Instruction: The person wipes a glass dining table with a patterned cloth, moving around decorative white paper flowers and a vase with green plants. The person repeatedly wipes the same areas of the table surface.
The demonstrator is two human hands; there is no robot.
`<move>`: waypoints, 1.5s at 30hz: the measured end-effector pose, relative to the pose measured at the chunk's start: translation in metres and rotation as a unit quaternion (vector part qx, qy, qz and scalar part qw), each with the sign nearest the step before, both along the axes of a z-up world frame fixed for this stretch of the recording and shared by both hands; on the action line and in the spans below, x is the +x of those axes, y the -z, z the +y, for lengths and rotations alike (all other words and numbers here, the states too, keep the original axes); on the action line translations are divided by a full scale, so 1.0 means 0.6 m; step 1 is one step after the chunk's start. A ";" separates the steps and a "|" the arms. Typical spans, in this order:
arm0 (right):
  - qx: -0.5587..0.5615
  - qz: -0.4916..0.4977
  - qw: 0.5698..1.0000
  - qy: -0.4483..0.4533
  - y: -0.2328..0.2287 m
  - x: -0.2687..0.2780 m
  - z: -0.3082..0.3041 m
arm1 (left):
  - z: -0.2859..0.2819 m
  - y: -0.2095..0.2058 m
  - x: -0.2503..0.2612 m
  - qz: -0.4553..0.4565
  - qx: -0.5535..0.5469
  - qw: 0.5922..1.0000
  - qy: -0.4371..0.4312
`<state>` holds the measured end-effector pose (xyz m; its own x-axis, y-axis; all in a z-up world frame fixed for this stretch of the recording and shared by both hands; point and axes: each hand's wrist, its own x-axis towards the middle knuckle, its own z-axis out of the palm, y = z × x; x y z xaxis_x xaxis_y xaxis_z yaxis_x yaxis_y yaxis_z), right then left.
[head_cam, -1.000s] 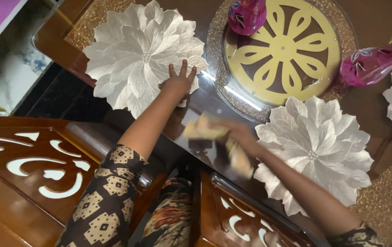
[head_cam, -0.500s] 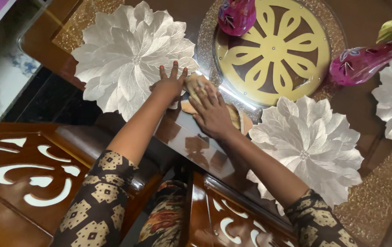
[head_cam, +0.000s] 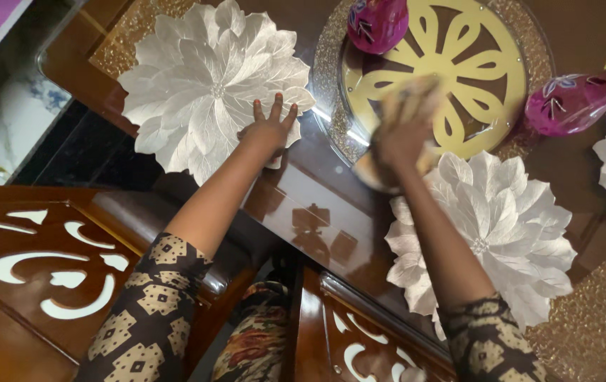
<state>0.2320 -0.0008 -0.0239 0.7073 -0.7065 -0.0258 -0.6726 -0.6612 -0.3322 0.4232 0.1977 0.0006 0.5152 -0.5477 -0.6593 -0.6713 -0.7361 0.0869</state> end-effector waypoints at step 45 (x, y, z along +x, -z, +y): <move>-0.073 -0.004 0.995 -0.069 0.097 -0.475 -0.173 | -0.302 -0.012 -0.516 -0.069 0.008 0.921 0.384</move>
